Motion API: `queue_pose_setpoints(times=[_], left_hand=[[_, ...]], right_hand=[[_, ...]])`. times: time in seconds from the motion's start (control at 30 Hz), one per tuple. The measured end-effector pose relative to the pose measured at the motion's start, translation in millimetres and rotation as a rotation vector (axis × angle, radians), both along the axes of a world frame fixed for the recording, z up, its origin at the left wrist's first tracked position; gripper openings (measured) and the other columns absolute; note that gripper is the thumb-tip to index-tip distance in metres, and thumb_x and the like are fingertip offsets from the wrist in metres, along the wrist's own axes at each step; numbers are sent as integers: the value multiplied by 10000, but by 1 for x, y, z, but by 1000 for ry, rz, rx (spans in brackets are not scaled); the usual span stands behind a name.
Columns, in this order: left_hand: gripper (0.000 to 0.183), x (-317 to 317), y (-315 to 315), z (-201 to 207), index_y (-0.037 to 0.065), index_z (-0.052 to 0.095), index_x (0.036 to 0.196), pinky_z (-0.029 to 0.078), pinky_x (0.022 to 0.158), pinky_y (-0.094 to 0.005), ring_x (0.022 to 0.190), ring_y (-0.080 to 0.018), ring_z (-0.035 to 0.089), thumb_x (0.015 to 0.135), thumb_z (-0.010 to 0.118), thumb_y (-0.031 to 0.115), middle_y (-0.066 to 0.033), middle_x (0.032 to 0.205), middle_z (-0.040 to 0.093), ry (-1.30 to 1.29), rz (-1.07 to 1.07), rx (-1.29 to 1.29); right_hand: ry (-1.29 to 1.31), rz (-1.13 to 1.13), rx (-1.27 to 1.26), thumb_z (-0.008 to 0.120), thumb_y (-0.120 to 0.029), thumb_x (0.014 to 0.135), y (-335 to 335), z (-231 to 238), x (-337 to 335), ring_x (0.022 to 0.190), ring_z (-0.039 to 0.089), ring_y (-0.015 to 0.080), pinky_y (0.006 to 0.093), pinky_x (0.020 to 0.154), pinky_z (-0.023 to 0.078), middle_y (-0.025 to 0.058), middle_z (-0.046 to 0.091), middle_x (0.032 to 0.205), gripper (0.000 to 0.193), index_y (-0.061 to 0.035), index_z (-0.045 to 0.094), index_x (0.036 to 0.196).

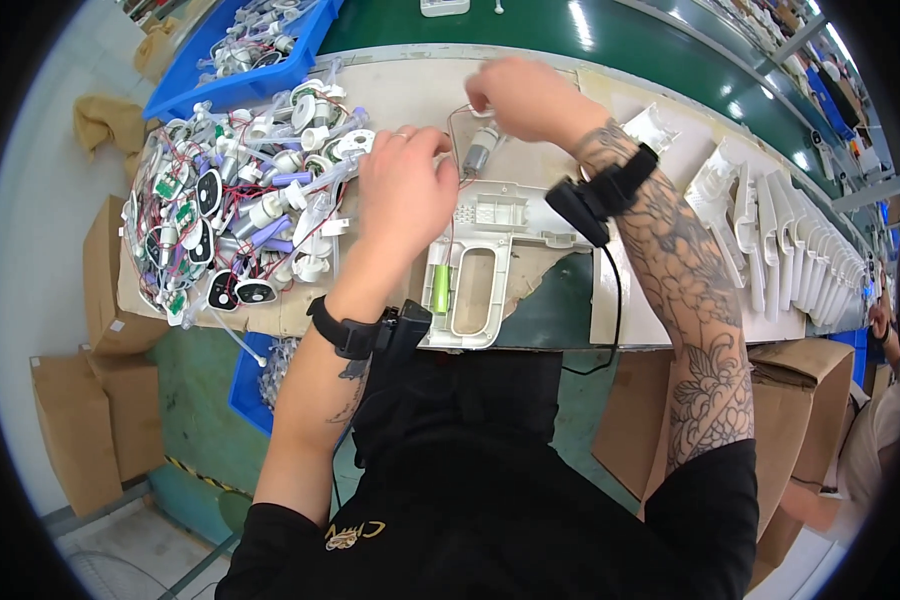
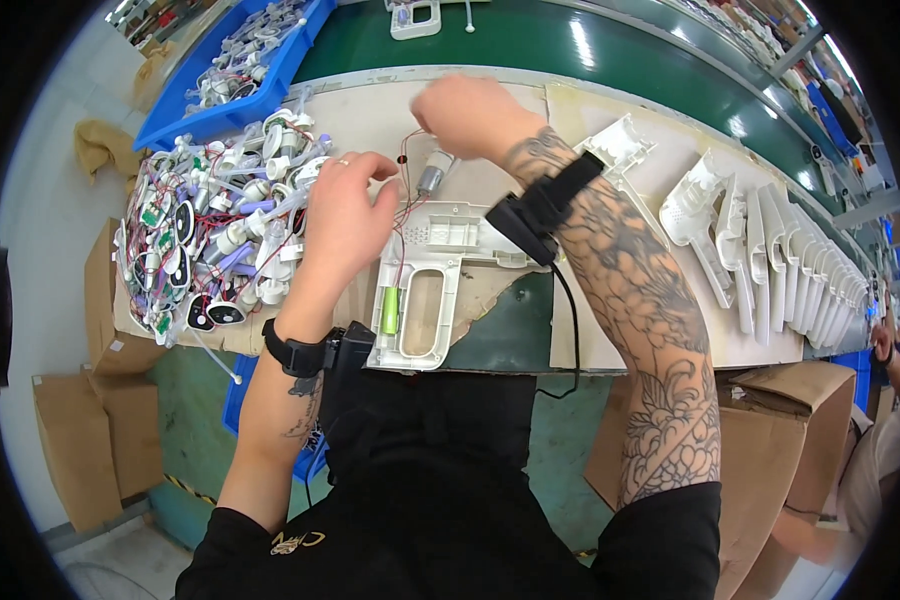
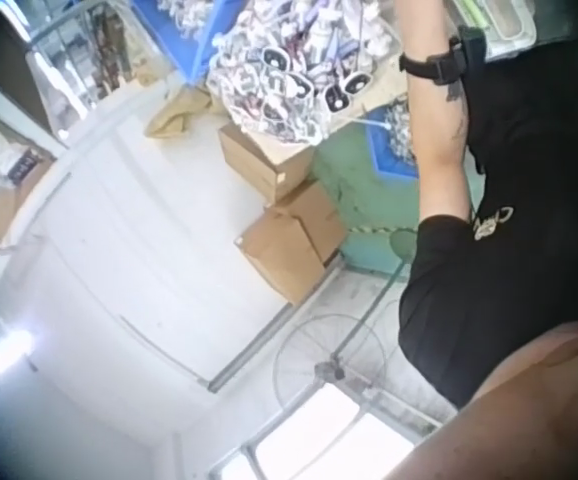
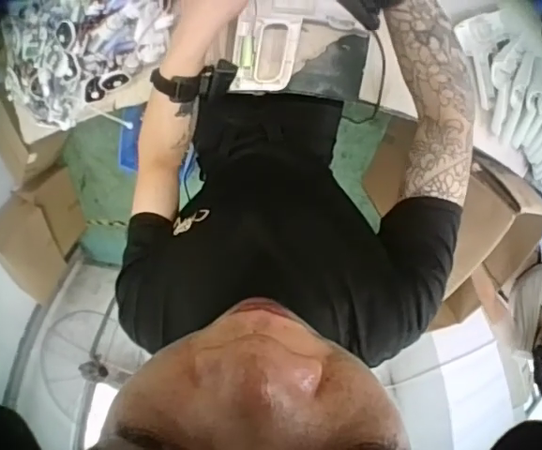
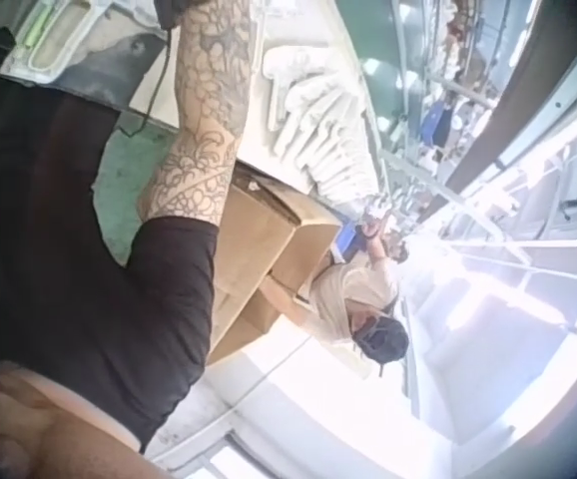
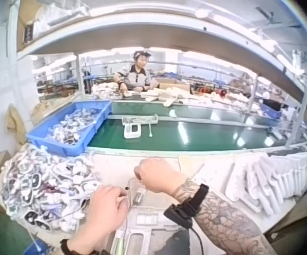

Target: Assembling internal components, including a circuit board and motor, into a plastic casing on a factory assembly line.

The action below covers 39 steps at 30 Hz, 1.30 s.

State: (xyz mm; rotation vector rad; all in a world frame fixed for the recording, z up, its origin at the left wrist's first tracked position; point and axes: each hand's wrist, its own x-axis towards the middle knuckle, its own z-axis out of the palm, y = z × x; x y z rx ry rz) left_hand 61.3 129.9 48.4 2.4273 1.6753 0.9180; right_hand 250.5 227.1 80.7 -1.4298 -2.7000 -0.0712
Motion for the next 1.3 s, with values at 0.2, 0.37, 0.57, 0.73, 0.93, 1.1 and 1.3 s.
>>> queue_pose_setpoints(times=[0.2, 0.37, 0.57, 0.73, 0.93, 1.1, 1.3], left_hand=[[346, -15, -11, -4, 19, 673, 1189, 474, 1014, -485, 1138, -393, 595, 862, 678, 136, -176, 1195, 670, -126, -48, -164], [548, -23, -21, -6, 0, 561, 1377, 448, 1086, -480, 1257, -407, 543, 850, 662, 116, -225, 1353, 587, -97, -193, -240], [724, -13, -11, 1, -44, 430, 1493, 434, 1112, -483, 1334, -429, 518, 845, 689, 148, -271, 1442, 541, -102, -255, -239], [732, 7, 19, 24, -59, 447, 1473, 515, 1022, -430, 1201, -376, 659, 846, 735, 187, -258, 1290, 668, -106, -144, -585], [459, -5, 38, -5, -73, 645, 1185, 554, 836, -405, 937, -323, 728, 832, 709, 214, -230, 1027, 736, -404, -20, -710], [371, -12, 40, -22, -72, 651, 1100, 516, 772, -332, 824, -198, 661, 913, 622, 248, -148, 958, 747, -748, 58, -831], [493, -11, 34, -33, -76, 683, 1138, 550, 865, -407, 964, -332, 736, 904, 637, 356, -213, 990, 762, -500, 167, -684]], right_hand=[[-155, 23, 101, 683, -90, 861, -22, -34, 20, 1226, 583, 312, 540, 922, 500, 101, 633, 1229, 254, -158, 763, 1093], [-49, 43, 157, 693, -99, 831, -37, -25, 32, 1252, 558, 276, 518, 932, 479, 92, 616, 1249, 263, -150, 755, 1081], [79, 8, -118, 672, -98, 786, -63, 34, 37, 1144, 637, 242, 511, 926, 457, 58, 676, 1156, 219, -109, 718, 1000], [177, 151, 187, 688, -101, 787, -38, 31, 28, 1153, 646, 259, 527, 962, 447, 40, 691, 1181, 307, -153, 749, 1082], [83, 92, 97, 702, -105, 832, 3, -5, -9, 1273, 598, 284, 514, 991, 481, 72, 638, 1338, 338, -160, 743, 1163], [340, 20, 58, 692, -107, 842, 11, -35, -15, 1295, 574, 332, 488, 1015, 509, 109, 616, 1365, 432, -174, 698, 1269], [265, -33, -154, 683, -128, 852, -16, -53, 16, 1230, 584, 346, 491, 992, 512, 102, 622, 1277, 385, -161, 694, 1236]])
